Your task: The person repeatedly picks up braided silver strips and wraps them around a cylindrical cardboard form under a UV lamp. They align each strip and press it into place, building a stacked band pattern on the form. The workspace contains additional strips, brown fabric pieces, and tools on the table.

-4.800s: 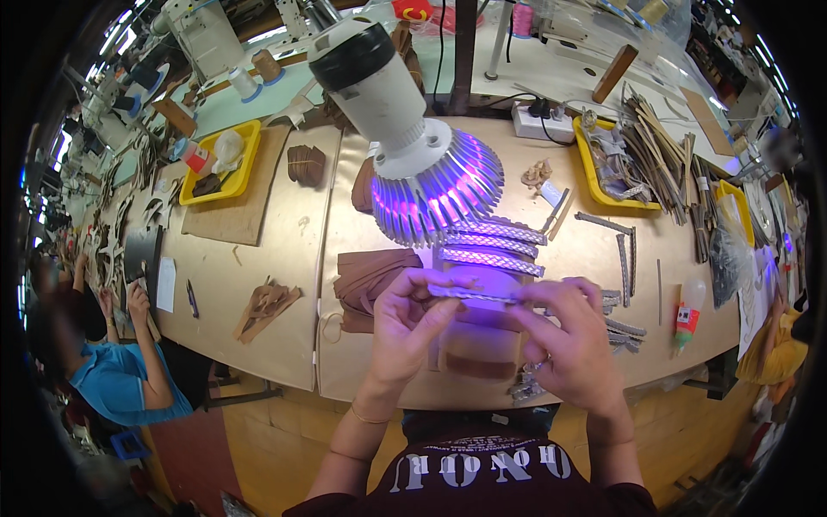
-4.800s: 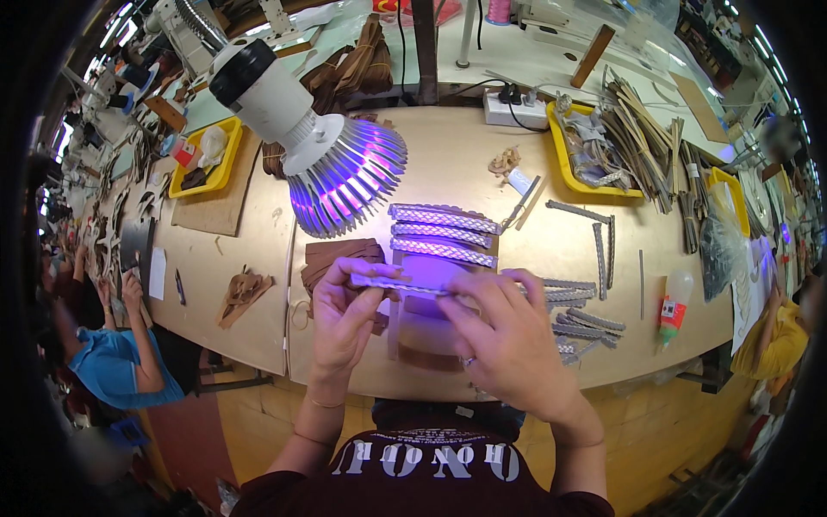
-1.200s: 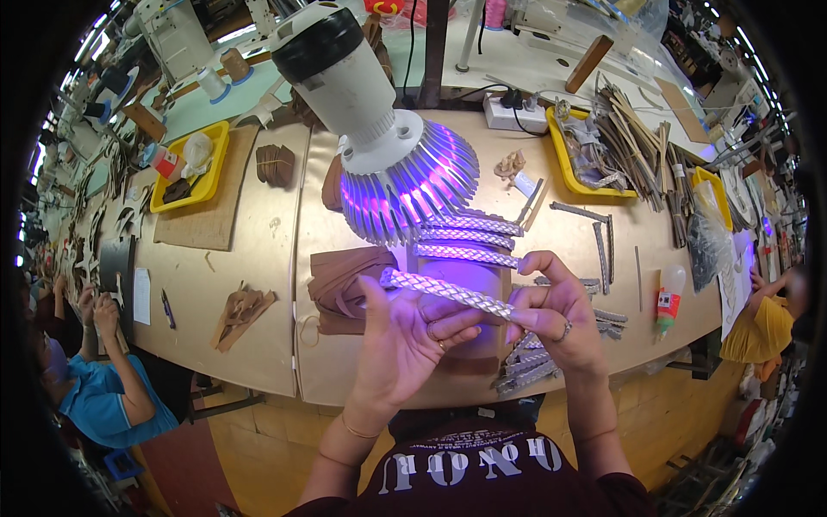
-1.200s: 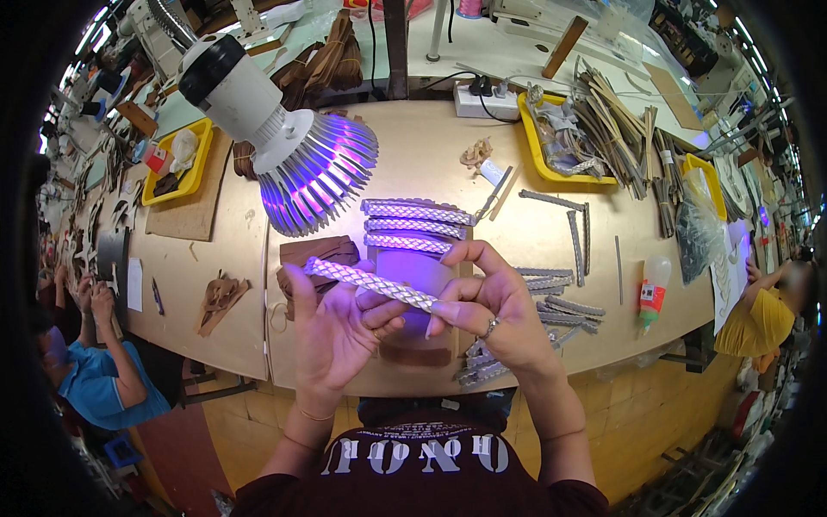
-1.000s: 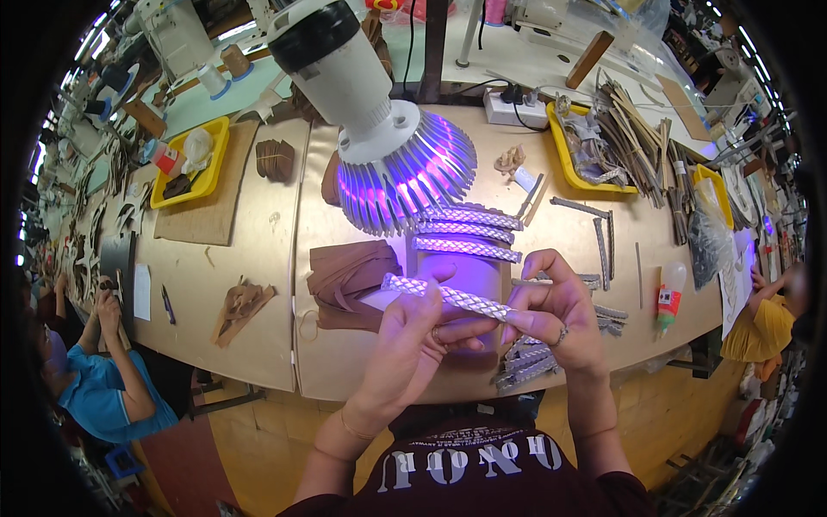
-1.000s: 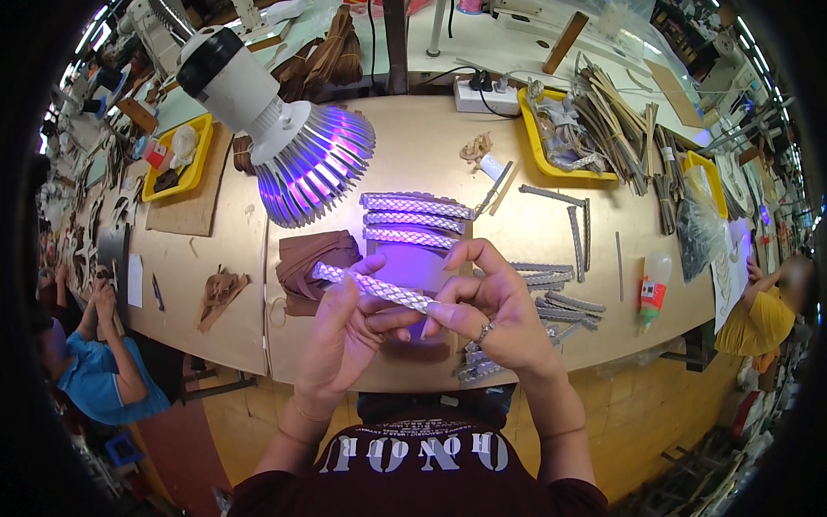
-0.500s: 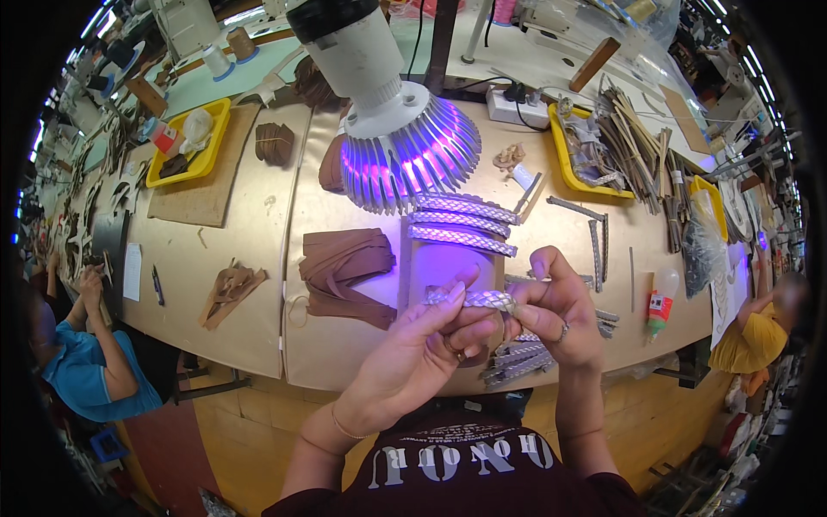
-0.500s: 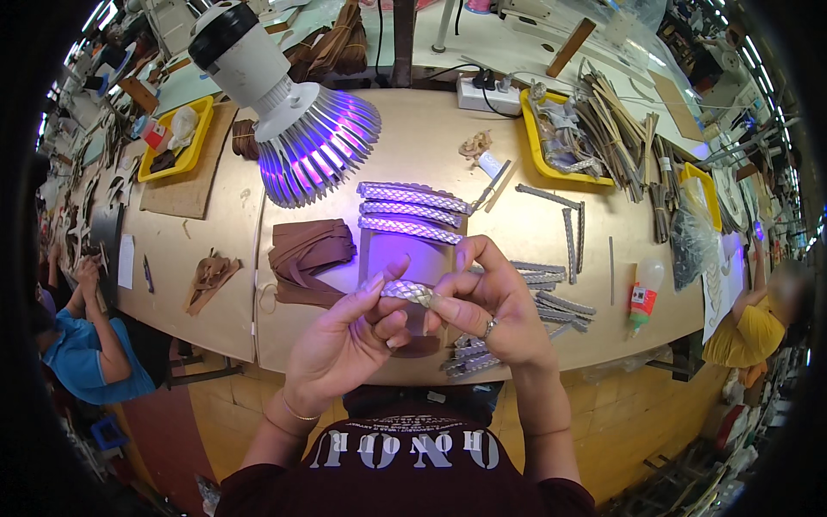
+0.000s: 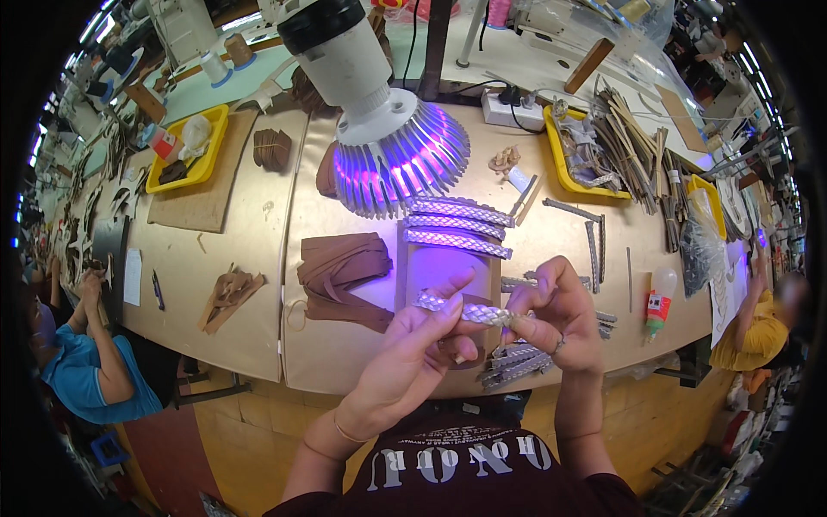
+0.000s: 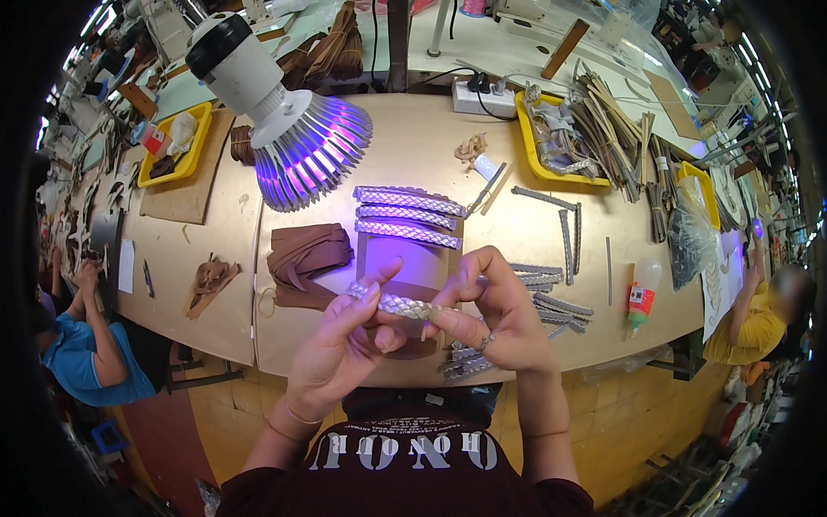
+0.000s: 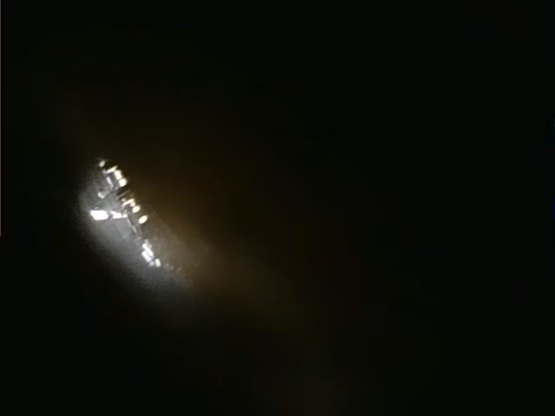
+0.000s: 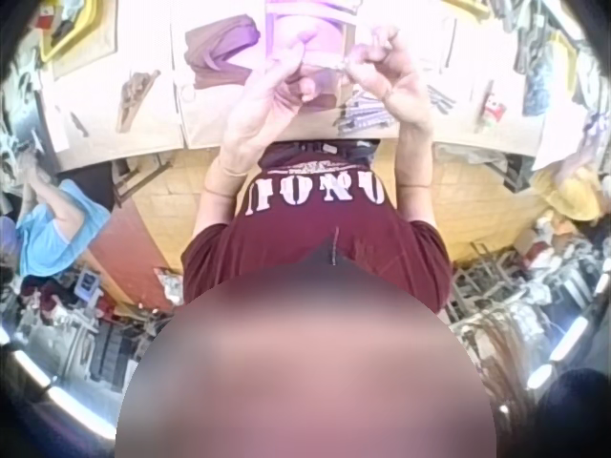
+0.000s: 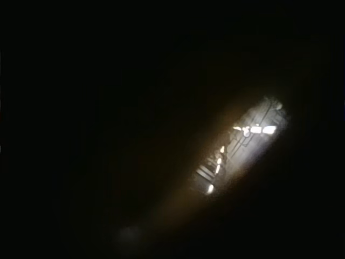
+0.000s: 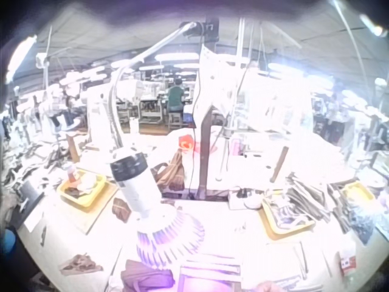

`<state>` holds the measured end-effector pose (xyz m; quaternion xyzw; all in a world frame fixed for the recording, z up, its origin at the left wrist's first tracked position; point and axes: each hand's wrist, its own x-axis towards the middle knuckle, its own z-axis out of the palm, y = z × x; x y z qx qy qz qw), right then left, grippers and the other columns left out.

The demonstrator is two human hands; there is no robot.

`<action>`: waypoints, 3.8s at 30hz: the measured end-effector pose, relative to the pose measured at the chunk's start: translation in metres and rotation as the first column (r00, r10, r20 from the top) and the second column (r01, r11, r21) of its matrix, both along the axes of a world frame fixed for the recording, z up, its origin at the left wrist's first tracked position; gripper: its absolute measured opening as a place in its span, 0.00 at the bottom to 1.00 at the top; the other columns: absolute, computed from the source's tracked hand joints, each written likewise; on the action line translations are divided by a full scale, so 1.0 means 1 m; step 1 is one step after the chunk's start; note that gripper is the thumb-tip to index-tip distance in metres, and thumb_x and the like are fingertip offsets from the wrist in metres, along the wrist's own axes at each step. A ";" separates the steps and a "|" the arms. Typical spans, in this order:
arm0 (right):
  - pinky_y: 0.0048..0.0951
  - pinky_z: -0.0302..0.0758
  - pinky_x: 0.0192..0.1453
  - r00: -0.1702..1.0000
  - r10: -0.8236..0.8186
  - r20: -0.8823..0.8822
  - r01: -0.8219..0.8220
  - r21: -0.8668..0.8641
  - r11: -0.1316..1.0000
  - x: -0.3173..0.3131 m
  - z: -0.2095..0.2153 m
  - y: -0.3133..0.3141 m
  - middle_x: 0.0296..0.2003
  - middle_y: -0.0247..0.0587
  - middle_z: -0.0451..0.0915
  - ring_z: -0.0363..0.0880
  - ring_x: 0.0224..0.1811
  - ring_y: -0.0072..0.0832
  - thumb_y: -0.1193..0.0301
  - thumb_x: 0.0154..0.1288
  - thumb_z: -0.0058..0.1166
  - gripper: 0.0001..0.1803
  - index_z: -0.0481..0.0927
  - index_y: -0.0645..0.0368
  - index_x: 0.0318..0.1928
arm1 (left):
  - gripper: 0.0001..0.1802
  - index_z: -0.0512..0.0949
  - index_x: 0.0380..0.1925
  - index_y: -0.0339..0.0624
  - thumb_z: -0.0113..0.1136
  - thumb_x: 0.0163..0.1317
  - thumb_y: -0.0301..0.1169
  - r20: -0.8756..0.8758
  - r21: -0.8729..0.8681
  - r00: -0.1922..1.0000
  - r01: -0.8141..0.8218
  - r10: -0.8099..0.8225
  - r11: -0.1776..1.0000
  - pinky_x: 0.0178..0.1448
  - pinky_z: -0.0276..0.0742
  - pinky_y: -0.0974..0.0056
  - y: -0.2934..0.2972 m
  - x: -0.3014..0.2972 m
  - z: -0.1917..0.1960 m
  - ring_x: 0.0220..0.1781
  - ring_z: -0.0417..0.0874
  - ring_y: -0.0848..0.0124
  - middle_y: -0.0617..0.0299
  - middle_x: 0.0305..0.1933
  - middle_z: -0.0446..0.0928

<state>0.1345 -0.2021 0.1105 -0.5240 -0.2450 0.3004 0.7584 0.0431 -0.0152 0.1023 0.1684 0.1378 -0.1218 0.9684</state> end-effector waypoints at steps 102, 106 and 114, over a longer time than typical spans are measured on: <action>0.13 0.63 0.27 0.921 -0.212 0.327 0.386 -0.691 0.611 -0.023 -0.015 0.075 0.21 0.30 0.77 0.71 0.23 0.10 0.79 0.61 0.60 0.15 0.69 0.64 0.44 | 0.20 0.83 0.49 0.44 0.65 0.54 0.18 0.464 0.886 0.874 -0.458 0.143 -0.074 0.40 0.77 0.66 0.002 -0.032 -0.102 0.37 0.79 0.66 0.53 0.51 0.77; 0.13 0.64 0.27 0.926 -0.219 0.307 0.375 -0.689 0.620 -0.023 -0.014 0.076 0.22 0.30 0.76 0.71 0.24 0.10 0.80 0.60 0.61 0.16 0.68 0.64 0.45 | 0.21 0.83 0.49 0.44 0.65 0.53 0.18 0.458 0.889 0.877 -0.453 0.142 -0.069 0.40 0.77 0.66 0.002 -0.033 -0.101 0.36 0.79 0.66 0.54 0.52 0.77; 0.13 0.63 0.26 0.922 -0.218 0.319 0.384 -0.687 0.617 -0.026 -0.017 0.077 0.23 0.30 0.76 0.70 0.24 0.09 0.80 0.61 0.61 0.16 0.67 0.62 0.45 | 0.21 0.83 0.49 0.44 0.66 0.53 0.18 0.465 0.885 0.876 -0.455 0.129 -0.098 0.41 0.77 0.65 0.002 -0.033 -0.101 0.37 0.78 0.66 0.54 0.51 0.77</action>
